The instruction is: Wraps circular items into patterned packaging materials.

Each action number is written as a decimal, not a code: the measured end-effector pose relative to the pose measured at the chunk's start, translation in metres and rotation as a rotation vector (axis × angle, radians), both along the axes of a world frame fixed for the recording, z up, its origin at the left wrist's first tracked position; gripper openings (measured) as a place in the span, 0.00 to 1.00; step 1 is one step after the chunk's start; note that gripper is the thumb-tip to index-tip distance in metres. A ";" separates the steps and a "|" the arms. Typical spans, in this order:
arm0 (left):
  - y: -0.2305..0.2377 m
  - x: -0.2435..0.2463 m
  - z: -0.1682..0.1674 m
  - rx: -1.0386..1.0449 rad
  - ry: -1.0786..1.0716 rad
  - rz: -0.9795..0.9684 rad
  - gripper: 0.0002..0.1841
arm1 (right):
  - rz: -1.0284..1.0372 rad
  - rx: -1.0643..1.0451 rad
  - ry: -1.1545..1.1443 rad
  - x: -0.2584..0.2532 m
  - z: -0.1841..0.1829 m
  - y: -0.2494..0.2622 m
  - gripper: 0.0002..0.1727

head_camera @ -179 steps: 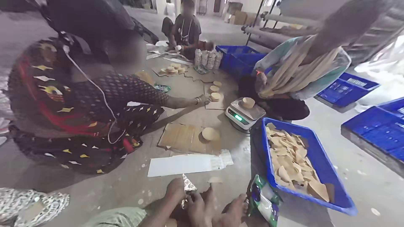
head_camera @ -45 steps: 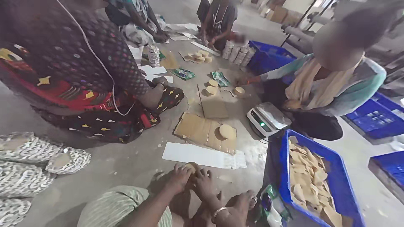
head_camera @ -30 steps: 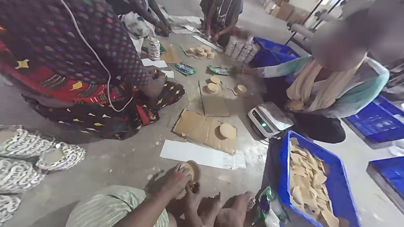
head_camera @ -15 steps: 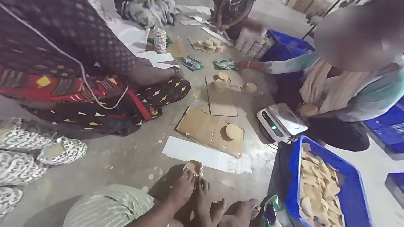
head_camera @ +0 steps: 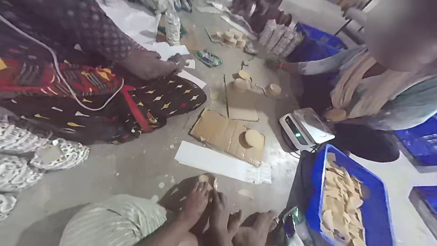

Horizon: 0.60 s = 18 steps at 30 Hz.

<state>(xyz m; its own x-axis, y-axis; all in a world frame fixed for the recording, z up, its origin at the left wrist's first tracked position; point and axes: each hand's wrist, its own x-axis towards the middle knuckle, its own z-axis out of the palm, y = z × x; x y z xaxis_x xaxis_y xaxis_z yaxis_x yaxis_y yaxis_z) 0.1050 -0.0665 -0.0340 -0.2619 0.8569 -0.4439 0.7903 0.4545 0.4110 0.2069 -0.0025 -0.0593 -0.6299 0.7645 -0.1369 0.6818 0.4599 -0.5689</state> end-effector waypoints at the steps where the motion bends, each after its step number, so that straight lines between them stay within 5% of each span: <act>1: 0.000 -0.001 -0.003 0.035 0.022 -0.014 0.21 | -0.046 -0.087 0.023 -0.005 -0.002 0.011 0.16; 6: -0.001 -0.014 -0.006 0.136 0.064 -0.055 0.17 | -0.040 -0.309 0.162 -0.049 -0.022 0.075 0.15; 8: -0.006 -0.012 -0.004 0.160 0.097 -0.029 0.18 | -0.002 -0.185 0.068 -0.040 -0.004 0.061 0.12; 13: -0.007 0.003 0.002 0.085 0.085 0.047 0.20 | 0.081 0.267 0.048 0.008 -0.024 -0.002 0.15; 16: -0.006 0.002 -0.003 0.120 0.043 0.034 0.20 | -0.035 -0.048 0.086 -0.007 -0.011 0.033 0.11; 18: -0.005 0.001 -0.002 0.136 0.001 0.078 0.23 | -0.073 -0.219 0.188 -0.023 -0.024 0.069 0.17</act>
<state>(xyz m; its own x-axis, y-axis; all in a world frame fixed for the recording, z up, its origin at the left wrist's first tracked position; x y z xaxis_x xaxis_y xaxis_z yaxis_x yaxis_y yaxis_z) 0.1056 -0.0715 -0.0365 -0.3305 0.8861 -0.3249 0.7553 0.4548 0.4719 0.1842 0.0661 -0.0832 -0.6043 0.7739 -0.1894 0.5816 0.2660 -0.7687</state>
